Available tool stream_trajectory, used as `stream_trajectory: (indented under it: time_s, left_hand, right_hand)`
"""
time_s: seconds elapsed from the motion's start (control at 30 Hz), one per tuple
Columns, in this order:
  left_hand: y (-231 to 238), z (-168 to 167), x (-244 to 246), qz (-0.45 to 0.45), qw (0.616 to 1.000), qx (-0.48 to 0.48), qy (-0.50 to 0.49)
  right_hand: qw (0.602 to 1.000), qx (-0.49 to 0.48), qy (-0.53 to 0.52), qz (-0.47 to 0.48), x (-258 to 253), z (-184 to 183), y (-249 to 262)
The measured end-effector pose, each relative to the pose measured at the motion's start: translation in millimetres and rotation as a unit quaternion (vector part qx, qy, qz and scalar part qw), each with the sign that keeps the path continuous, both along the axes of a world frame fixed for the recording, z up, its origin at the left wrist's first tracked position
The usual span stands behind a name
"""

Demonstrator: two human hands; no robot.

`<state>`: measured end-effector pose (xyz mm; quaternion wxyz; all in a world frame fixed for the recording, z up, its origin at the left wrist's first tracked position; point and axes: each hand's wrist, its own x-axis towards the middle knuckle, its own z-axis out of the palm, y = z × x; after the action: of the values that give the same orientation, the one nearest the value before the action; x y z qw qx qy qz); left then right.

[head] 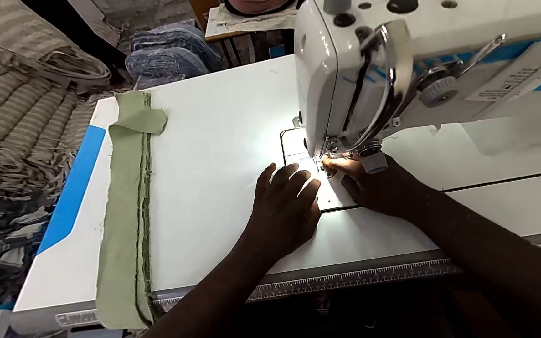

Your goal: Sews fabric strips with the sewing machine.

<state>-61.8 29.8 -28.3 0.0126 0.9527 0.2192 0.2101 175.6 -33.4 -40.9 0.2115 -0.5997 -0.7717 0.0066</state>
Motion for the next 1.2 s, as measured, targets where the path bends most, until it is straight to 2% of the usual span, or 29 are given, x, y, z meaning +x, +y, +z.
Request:
stream_trajectory:
  time_s: [0.17, 0.3, 0.47, 0.63, 0.7, 0.77, 0.87, 0.97, 1.03, 1.2]
  left_hand:
    - [-2, -2, -3, 0.0, 0.999, 0.014, -0.034]
    - [-2, -1, -1, 0.005, 0.999, 0.005, -0.036]
    - [-1, -1, -1, 0.012, 0.999, -0.002, -0.037]
    - [-9, 2, -9, 0.019, 0.998, -0.016, -0.05]
    - [-33, 10, -34, 0.052, 0.992, -0.075, -0.083]
    - [-65, 12, -89, 0.102, 0.98, -0.111, -0.129]
    - [-100, -5, -190, 0.256, 0.951, -0.077, -0.155]
    - [-120, -23, -262, 0.415, 0.9, -0.082, -0.103]
    - [-125, -29, -281, 0.463, 0.876, -0.114, -0.074]
    - [-134, -29, -292, 0.452, 0.88, -0.144, -0.021]
  right_hand:
    - [0.999, 0.024, -0.018, 0.02, -4, 11, -12]
    - [0.999, 0.006, 0.016, -0.052, -26, 9, -20]
    - [0.994, 0.01, -0.017, -0.111, -43, 6, -13]
    - [0.994, 0.013, -0.002, -0.113, -41, 6, -9]
    - [0.994, 0.02, 0.034, -0.102, -36, 9, -25]
    - [0.991, 0.046, 0.073, -0.098, -37, 8, -56]
    - [0.992, 0.064, 0.066, -0.09, -36, 4, -89]
    - [0.992, 0.047, 0.058, -0.104, -40, 3, -90]
    - [0.992, 0.03, 0.06, -0.11, -43, 7, -86]
    - [0.99, 0.017, 0.083, -0.11, -45, 12, -89]
